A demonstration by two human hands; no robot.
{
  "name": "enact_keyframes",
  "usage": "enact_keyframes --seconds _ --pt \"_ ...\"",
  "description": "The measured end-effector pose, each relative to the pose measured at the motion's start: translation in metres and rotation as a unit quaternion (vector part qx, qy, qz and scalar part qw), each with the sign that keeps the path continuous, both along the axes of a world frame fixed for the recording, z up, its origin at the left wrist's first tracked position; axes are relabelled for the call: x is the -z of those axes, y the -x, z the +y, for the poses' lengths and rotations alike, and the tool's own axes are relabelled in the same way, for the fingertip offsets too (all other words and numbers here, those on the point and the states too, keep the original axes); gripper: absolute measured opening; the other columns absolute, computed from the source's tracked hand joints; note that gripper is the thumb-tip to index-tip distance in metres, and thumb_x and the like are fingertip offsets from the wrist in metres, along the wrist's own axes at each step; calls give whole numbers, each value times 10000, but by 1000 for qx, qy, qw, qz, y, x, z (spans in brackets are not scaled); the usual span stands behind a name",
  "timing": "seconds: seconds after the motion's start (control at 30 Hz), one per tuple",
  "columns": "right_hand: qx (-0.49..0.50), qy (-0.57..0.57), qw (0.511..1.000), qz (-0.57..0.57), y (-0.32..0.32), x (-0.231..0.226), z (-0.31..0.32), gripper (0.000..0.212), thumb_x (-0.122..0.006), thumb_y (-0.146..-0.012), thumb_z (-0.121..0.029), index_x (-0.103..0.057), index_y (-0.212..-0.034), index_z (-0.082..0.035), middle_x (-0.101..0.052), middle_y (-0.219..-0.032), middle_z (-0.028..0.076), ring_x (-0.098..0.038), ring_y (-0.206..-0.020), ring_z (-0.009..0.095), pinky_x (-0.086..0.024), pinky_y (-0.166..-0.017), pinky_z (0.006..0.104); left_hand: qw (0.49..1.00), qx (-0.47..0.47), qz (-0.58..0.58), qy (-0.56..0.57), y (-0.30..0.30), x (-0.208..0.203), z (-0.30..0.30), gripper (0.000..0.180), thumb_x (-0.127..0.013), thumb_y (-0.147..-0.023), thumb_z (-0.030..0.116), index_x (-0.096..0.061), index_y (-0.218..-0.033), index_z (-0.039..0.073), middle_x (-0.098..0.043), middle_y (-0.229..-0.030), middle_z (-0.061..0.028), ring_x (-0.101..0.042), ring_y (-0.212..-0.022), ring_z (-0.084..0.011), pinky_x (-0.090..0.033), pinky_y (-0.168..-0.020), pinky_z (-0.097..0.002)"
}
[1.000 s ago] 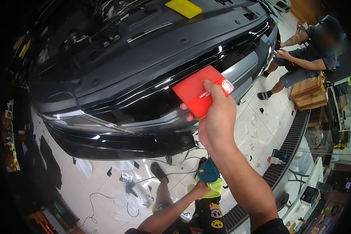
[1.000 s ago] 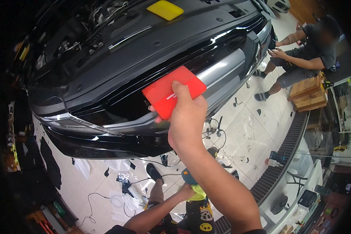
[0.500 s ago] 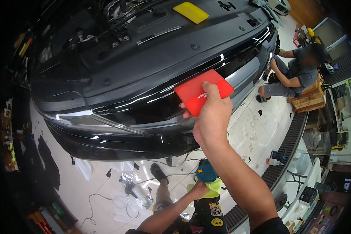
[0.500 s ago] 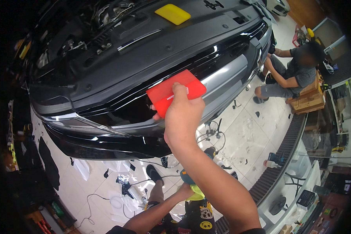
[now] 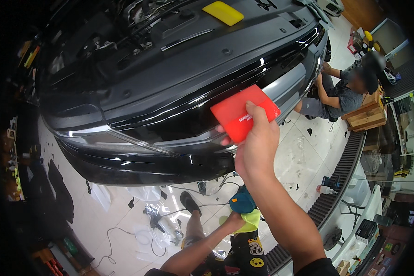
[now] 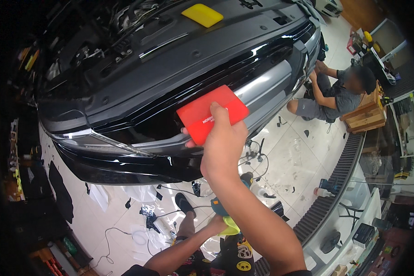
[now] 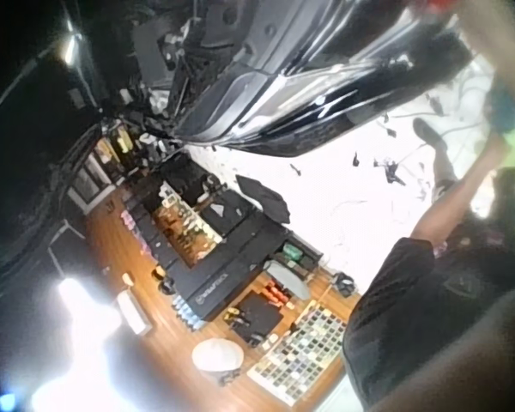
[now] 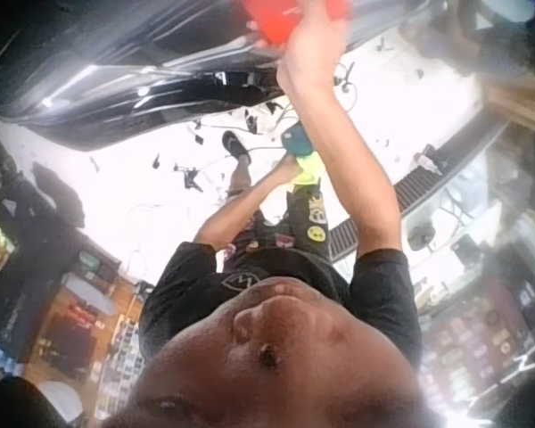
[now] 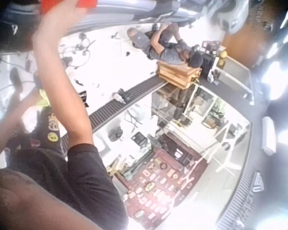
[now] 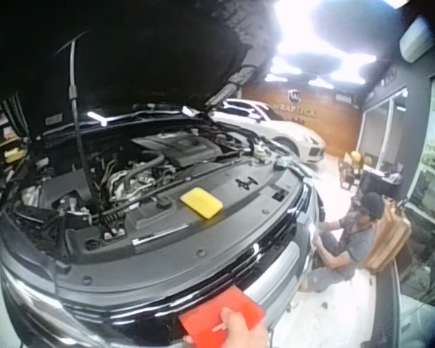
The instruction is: The person applies a transparent protective film to the front bumper of a black car. They use a heat gun to warm the film, a squeegee to smooth it, and a microfiber cloth to wipe the surface. Another person assists in the background.
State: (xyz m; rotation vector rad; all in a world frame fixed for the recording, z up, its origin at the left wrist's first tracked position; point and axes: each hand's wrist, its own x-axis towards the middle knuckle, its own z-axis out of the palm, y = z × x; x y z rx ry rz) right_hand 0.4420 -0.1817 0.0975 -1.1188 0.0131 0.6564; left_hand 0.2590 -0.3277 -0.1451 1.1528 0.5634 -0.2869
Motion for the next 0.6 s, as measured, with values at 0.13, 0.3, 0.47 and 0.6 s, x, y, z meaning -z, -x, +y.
enact_keyframes --seconds 0.13,0.3,0.47,0.6 --pt "-59 -6 998 6 13 0 -4 348 -562 -975 -247 -529 -1173 37 -698 -926 195 -703 -651 259 -506 -460 313 999 8 -10 -45 4 -1 -3 423 -683 -947 193 -591 -1340 69 -649 -1322 -118 -615 -1231 -251 -490 -1005 -395" --pt "-53 -13 998 18 33 0 15 314 -553 -994 -221 -550 -1124 65 -699 -879 211 -708 -622 269 -540 -450 315 990 1 -65 -124 16 16 -12 440 -662 -956 170 -558 -1370 64 -624 -1367 -126 -581 -1281 -266 -467 -1049 -396" --pt "-16 -11 1000 18 50 1 33 298 -560 -986 -230 -548 -1115 38 -702 -907 197 -712 -653 266 -528 -465 318 993 1 -84 -87 32 32 -16 430 -648 -964 168 -550 -1371 71 -607 -1388 -137 -551 -1318 -286 -450 -1071 -401" --pt "53 28 998 -13 58 2 48 285 -544 -989 -221 -551 -1094 44 -701 -905 197 -709 -640 276 -538 -471 329 982 43 -103 -154 44 9 1 415 -666 -961 183 -568 -1349 78 -630 -1351 -139 -581 -1282 -284 -471 -1046 -403"
